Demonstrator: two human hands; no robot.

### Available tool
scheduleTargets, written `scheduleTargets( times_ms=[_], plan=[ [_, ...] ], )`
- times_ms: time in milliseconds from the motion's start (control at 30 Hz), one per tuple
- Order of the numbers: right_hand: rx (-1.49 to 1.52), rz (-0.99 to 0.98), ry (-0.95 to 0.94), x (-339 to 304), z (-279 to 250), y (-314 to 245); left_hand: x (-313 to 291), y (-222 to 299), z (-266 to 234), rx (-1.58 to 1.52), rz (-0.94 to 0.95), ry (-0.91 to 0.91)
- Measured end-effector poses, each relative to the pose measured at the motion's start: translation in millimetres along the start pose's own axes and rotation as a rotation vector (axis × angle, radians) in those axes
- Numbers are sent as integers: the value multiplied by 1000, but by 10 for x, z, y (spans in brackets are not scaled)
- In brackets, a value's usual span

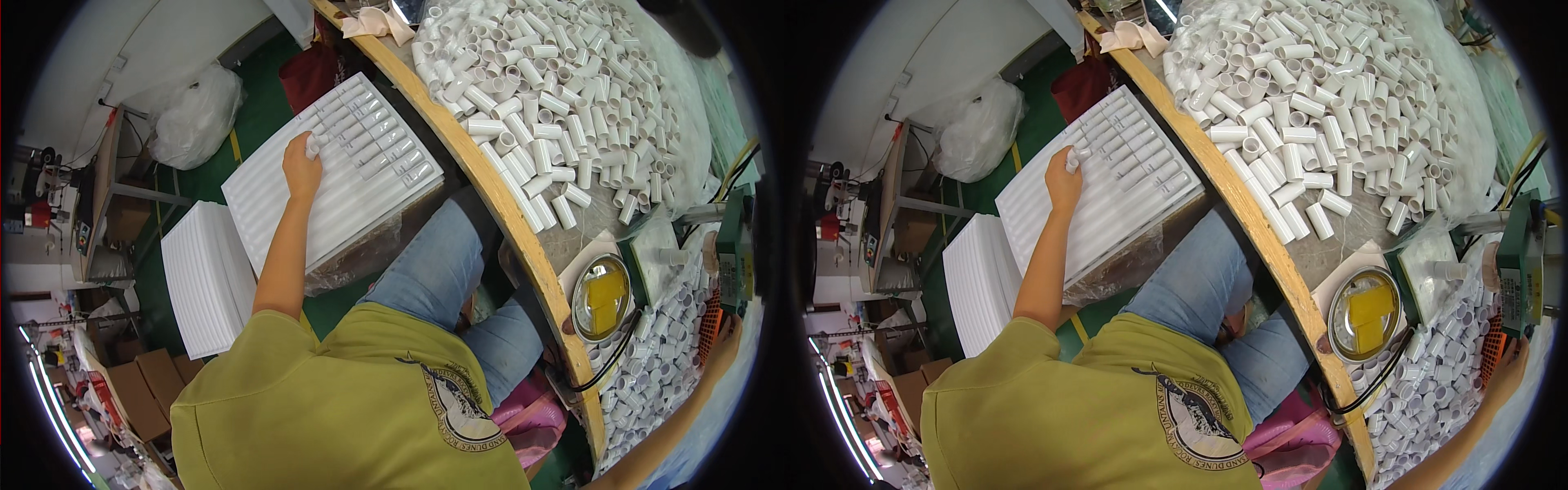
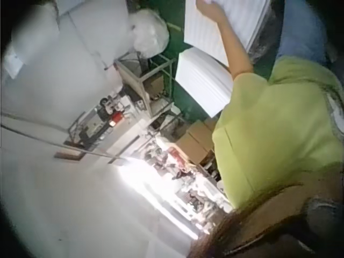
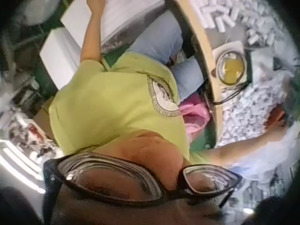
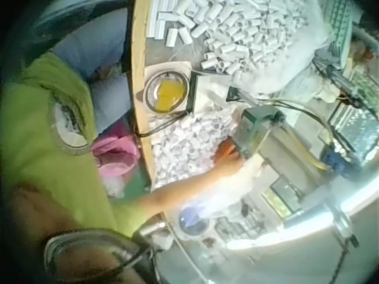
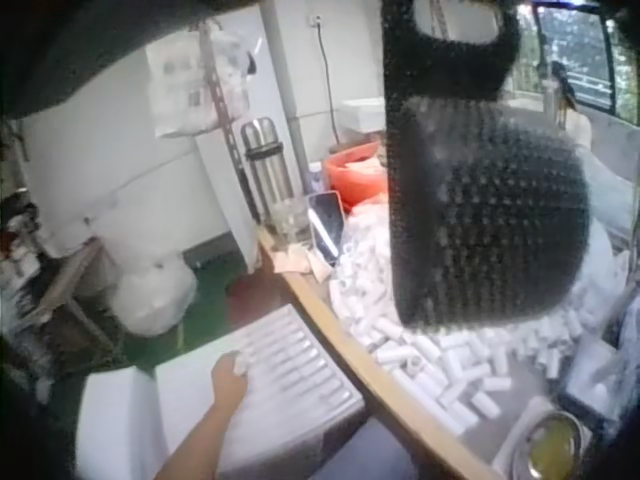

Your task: The recorder is assembling small plastic tubes, likely for lip balm, by dipping components into a yellow lubricant or adhesive and fitting them together.

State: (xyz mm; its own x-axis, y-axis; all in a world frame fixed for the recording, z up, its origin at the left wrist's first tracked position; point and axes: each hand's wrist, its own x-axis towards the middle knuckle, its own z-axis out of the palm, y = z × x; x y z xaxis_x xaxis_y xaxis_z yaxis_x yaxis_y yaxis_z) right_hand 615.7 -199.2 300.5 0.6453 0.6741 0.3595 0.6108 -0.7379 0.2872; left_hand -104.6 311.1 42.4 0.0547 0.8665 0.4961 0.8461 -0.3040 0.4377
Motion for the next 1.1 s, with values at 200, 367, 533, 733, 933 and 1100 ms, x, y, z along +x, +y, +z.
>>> scheduleTargets(
  times_ms=[200,367,533,733,933,1100],
  plan=[
    [400,136,315,-421,-307,-388,-236,187,90,30,62,-236],
    [825,391,55,-875,-560,-1473,-153,-339,359,-134,23,-286],
    [1044,70,-30,-1222,-652,-2472,37,-44,295,-523,-292,-214],
    [836,-156,-54,-1292,-739,-2994,135,1437,-7,-122,271,62],
    [720,-135,-106,-1317,-682,-3104,-190,3363,-264,-699,825,-474],
    [953,-78,16,-1292,-689,-3040,-363,3818,-19,-310,1040,-733]
  ],
)
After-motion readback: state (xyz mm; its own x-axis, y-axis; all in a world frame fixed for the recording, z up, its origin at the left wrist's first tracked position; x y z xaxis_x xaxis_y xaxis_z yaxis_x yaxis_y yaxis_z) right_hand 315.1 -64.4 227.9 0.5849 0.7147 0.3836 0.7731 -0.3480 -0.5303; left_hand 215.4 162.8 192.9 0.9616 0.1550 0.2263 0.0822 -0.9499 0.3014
